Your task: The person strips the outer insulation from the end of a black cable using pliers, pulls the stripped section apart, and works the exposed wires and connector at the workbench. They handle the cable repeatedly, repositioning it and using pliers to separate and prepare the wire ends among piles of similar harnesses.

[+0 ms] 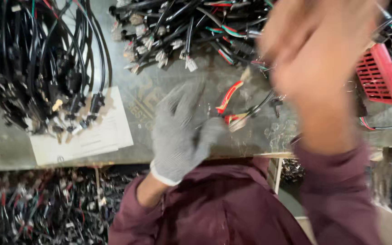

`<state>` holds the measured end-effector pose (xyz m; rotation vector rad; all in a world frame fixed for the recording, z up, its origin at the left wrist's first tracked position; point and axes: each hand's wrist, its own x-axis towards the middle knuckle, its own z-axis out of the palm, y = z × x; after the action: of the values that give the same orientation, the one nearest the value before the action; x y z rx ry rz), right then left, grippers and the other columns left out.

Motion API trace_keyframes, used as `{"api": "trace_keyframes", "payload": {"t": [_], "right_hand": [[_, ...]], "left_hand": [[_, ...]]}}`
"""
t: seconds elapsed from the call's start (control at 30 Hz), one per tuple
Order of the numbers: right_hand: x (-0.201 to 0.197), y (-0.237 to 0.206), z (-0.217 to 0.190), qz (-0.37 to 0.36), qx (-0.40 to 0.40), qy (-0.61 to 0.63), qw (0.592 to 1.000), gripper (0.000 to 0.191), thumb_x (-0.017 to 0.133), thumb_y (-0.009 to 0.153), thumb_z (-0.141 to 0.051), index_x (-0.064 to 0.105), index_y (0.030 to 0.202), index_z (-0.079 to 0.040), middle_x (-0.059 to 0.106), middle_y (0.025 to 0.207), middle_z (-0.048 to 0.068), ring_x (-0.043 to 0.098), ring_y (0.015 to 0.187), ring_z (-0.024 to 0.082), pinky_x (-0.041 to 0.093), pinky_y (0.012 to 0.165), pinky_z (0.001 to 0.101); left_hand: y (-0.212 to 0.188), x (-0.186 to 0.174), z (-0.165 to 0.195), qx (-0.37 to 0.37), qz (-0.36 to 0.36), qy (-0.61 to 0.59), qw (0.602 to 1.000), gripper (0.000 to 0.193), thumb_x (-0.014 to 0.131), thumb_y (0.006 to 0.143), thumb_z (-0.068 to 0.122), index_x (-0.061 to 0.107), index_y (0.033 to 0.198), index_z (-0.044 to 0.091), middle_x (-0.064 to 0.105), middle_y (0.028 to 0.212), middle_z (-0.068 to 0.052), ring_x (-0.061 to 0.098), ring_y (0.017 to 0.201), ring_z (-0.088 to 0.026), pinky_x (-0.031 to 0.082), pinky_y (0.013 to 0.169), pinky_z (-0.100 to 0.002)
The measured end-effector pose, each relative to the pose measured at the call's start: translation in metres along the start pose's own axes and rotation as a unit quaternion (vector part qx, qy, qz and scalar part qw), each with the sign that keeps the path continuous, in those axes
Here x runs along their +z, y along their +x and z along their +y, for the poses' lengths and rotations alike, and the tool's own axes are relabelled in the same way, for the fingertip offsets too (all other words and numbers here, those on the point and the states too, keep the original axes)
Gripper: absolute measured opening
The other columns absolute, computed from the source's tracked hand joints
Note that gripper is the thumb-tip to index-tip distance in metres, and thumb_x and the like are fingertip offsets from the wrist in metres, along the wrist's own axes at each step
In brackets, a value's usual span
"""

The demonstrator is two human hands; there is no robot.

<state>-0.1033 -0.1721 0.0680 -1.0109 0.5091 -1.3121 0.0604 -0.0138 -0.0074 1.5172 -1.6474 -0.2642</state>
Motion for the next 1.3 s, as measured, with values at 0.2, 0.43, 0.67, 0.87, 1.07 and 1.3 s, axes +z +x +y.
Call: {"api": "trace_keyframes", "payload": {"t": [0.2, 0.43, 0.67, 0.87, 1.07, 1.3], "right_hand": [[-0.003, -0.100, 0.056, -0.010, 0.104, 0.153, 0.983, 0.027, 0.050, 0.117, -0.036, 0.050, 0.109, -0.010, 0.038, 0.063, 0.000, 0.038, 0.052, 0.012, 0.036, 0.053, 0.0318], [0.047, -0.167, 0.061, -0.085, 0.088, -0.009, 0.992, 0.028, 0.048, 0.107, -0.026, 0.060, 0.092, -0.006, 0.063, 0.090, 0.014, 0.058, 0.073, 0.028, 0.049, 0.065, 0.0371], [-0.012, -0.198, 0.077, -0.260, -0.135, -0.529, 0.797, 0.019, 0.067, 0.098, -0.023, 0.066, 0.099, -0.004, 0.061, 0.077, 0.006, 0.064, 0.067, 0.027, 0.053, 0.065, 0.0399], [-0.001, -0.162, 0.079, -0.247, 0.002, -0.614, 0.750, 0.029, 0.075, 0.089, -0.025, 0.061, 0.079, -0.002, 0.060, 0.075, 0.014, 0.062, 0.071, 0.034, 0.047, 0.064, 0.0442], [-0.002, -0.129, 0.023, -0.239, 0.002, -0.302, 0.923, 0.049, 0.052, 0.107, -0.047, 0.060, 0.115, 0.001, 0.065, 0.114, 0.014, 0.064, 0.107, 0.033, 0.050, 0.098, 0.0430], [0.018, -0.095, -0.037, -0.182, 0.174, 0.077, 0.965, 0.054, 0.044, 0.110, -0.055, 0.057, 0.076, -0.015, 0.062, 0.063, 0.002, 0.062, 0.077, 0.025, 0.039, 0.086, 0.0417]], "left_hand": [[-0.008, 0.015, 0.005, -0.180, -0.097, -0.351, 0.914, 0.037, 0.063, 0.105, 0.025, 0.059, 0.134, 0.003, 0.071, 0.118, -0.011, 0.069, 0.107, -0.017, 0.057, 0.097, -0.031], [-0.076, 0.041, -0.029, -0.291, -0.060, -0.504, 0.811, 0.031, 0.056, 0.107, 0.013, 0.058, 0.135, 0.001, 0.059, 0.114, -0.003, 0.053, 0.099, -0.010, 0.047, 0.086, -0.024], [-0.155, 0.042, -0.105, -0.316, 0.093, -0.942, -0.071, 0.037, 0.044, 0.114, 0.034, 0.057, 0.134, 0.006, 0.061, 0.114, -0.004, 0.059, 0.100, -0.016, 0.050, 0.088, -0.030], [-0.141, 0.014, -0.097, -0.421, 0.006, -0.692, 0.587, 0.033, 0.042, 0.113, 0.033, 0.059, 0.125, 0.008, 0.059, 0.103, -0.002, 0.057, 0.091, -0.017, 0.050, 0.080, -0.032], [-0.071, 0.014, -0.012, -0.252, -0.123, -0.520, 0.807, 0.011, 0.058, 0.102, 0.015, 0.059, 0.110, 0.008, 0.055, 0.096, 0.001, 0.051, 0.084, -0.017, 0.046, 0.075, -0.033], [-0.044, 0.015, 0.047, -0.145, -0.291, -0.454, 0.829, 0.026, 0.067, 0.097, 0.018, 0.066, 0.121, 0.008, 0.071, 0.104, -0.006, 0.071, 0.095, -0.026, 0.056, 0.084, -0.034]]}}
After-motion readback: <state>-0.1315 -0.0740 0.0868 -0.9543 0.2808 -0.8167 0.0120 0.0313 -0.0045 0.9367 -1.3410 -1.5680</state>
